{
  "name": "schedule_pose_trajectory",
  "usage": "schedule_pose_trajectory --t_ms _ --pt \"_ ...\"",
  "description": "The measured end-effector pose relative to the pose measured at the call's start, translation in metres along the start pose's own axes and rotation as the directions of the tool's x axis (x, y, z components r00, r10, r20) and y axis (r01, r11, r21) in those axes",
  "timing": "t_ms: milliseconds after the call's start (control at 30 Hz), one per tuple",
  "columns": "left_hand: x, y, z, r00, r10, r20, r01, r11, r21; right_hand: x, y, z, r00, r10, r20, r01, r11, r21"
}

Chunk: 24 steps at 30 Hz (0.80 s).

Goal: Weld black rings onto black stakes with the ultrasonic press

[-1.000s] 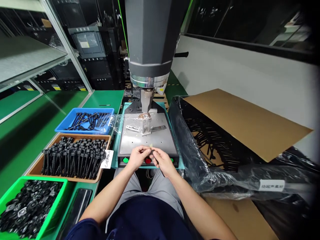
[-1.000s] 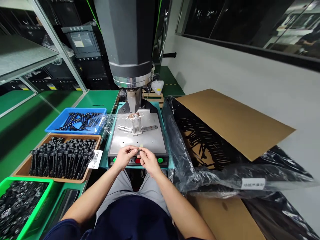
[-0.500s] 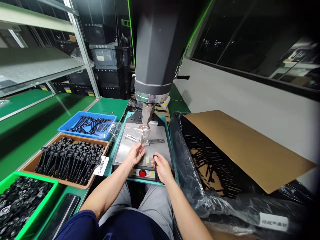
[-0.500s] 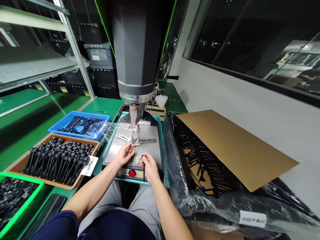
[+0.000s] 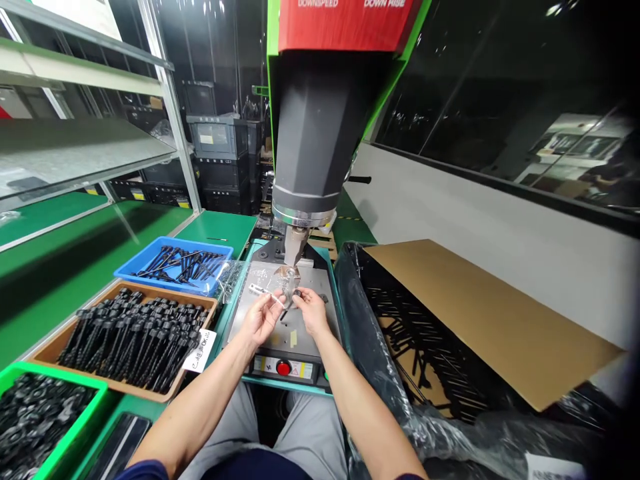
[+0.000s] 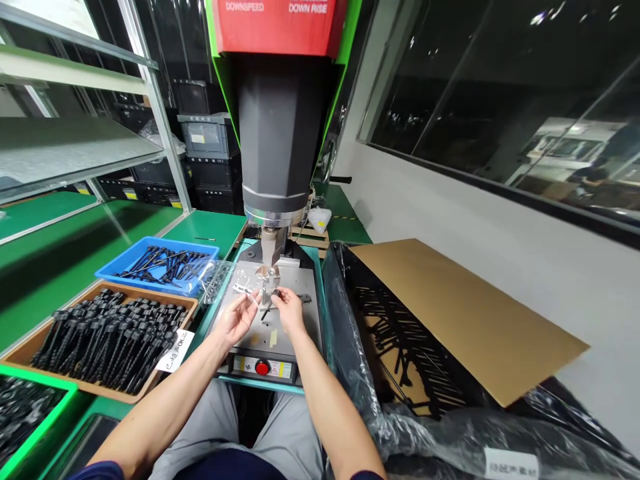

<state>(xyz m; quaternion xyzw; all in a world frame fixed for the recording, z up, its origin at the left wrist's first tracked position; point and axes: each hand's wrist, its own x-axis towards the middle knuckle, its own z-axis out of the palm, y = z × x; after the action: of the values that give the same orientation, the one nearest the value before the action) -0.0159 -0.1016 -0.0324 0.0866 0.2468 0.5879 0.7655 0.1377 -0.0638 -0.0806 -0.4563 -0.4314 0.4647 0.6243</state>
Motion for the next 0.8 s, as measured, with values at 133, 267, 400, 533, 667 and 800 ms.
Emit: schedule_pose_trajectory --t_ms 133,267,400,533,667,800 --pt "0.0 0.006 0.007 1.0 -0.014 0.001 0.014 1.0 -0.023 0.006 -0.008 0.01 0.988 -0.153 0.02 0.154 0.976 -0.155" --pt "0.004 0.008 0.008 1.0 -0.013 0.008 0.013 0.999 -0.029 0.013 -0.028 0.016 0.942 -0.337 0.001 0.316 0.882 -0.35" --pt "0.009 0.009 0.007 1.0 0.014 0.024 -0.013 0.999 -0.043 0.031 -0.041 0.021 0.931 -0.365 0.019 0.331 0.82 -0.468" --pt "0.015 0.009 0.004 1.0 0.01 0.005 -0.009 0.998 -0.054 0.052 -0.039 0.028 0.973 -0.226 -0.053 0.172 0.856 -0.487" --pt "0.02 0.011 0.0 1.0 0.004 -0.011 -0.004 0.998 -0.063 0.062 -0.037 0.027 0.994 -0.089 0.063 0.106 0.917 -0.385" --pt "0.022 0.014 -0.003 1.0 0.008 -0.017 -0.009 0.998 -0.056 0.063 -0.039 0.019 0.98 -0.098 0.174 0.153 0.929 -0.336"
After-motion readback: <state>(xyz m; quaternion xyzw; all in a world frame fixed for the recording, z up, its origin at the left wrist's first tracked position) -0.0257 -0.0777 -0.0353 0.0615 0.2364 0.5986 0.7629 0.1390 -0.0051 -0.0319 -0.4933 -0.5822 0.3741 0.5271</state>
